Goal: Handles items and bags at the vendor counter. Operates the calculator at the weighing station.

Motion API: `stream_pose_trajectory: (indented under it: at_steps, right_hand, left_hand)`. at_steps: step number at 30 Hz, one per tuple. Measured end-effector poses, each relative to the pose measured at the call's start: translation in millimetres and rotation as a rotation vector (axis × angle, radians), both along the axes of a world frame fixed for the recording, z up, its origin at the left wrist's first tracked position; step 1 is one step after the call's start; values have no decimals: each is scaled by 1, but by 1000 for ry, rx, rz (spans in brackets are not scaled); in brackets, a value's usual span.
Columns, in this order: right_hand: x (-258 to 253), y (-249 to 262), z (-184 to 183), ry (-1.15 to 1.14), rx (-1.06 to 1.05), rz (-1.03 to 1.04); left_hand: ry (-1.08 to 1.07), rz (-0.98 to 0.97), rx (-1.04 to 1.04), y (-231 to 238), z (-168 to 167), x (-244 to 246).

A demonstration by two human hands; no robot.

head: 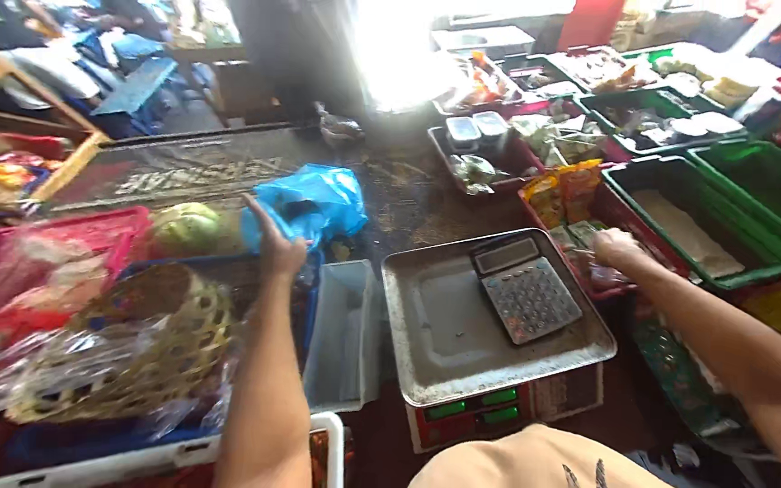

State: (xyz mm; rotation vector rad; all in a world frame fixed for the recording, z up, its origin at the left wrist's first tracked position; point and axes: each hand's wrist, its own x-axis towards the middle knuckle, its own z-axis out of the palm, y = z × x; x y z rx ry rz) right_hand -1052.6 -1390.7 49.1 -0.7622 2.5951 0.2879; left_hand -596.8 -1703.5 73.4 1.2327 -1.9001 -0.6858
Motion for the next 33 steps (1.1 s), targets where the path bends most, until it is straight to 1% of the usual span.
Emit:
stream_pose_trajectory:
  at_steps: [2, 3, 4, 5, 7, 8, 10, 12, 13, 14, 15, 16, 18, 19, 21, 22, 24, 26, 27, 28, 30, 32, 33]
  right_hand:
    - [-15, -7, 0, 74, 67, -4]
    - [-20, -11, 4, 79, 108, -19]
    - [-26, -14, 10, 70, 100, -28]
    - [-33, -16, 16, 57, 16, -31]
    - [-43, -23, 37, 29, -320, 3]
    - [-38, -33, 56, 2, -494, 34]
    - [-11, -66, 100, -86, -757, 137]
    - [21, -112, 127, -223, -950, 314]
    - [47, -139, 137, -330, -996, 383]
    - [78, -167, 145, -504, -1013, 385]
    - [114, -195, 149, -710, -1018, 311]
    - [144, -224, 145, -959, -1023, 241]
    - [190, -286, 114, -1425, -933, 191]
    - [216, -313, 99, -1578, -876, 151]
    - [262, -360, 69, -1705, -797, 68]
    - [281, -381, 57, -1713, -746, 22]
    - [310, -412, 38, -1630, -696, -113]
    - [328, -434, 18, -1513, -743, -190]
    - [333, -443, 7, -1412, -791, -178]
    - [335, -450, -2, -1299, -820, -126]
    - [336, -456, -13, -1091, -793, 39]
    - [330, -457, -20, -916, -665, 323]
    - [326, -459, -24, -882, -633, 434]
  left_hand:
    - [-28, -28, 56, -3, -1, 1]
    - [-39, -31, 68, -6, -2, 2]
    - [-37, -31, 72, -8, -3, 2]
    - [-22, -25, 67, -9, -4, 3]
    - [36, 0, 12, -12, -5, 5]
    - [72, 11, -27, -14, -6, 6]
    - [147, 20, -84, -17, -9, 7]
    - [188, 44, -89, -19, -9, 9]
    - [181, 64, -83, -17, -8, 11]
    - [181, 85, -87, -15, -9, 12]
    - [198, 95, -86, -13, -10, 13]
    - [224, 107, -89, -12, -13, 14]
    - [296, 126, -46, -10, -15, 13]
    - [314, 141, -26, -11, -16, 13]
    - [319, 152, -18, -13, -19, 12]
    - [311, 145, -21, -15, -22, 13]
    - [313, 122, -5, -16, -22, 13]
    - [335, 125, 32, -14, -18, 12]
    - [349, 137, 55, -13, -15, 10]
    - [369, 152, 68, -13, -13, 8]
    - [395, 169, 83, -11, -8, 5]
    - [402, 176, 86, -8, -5, 2]
    - [394, 182, 88, -7, -5, 2]
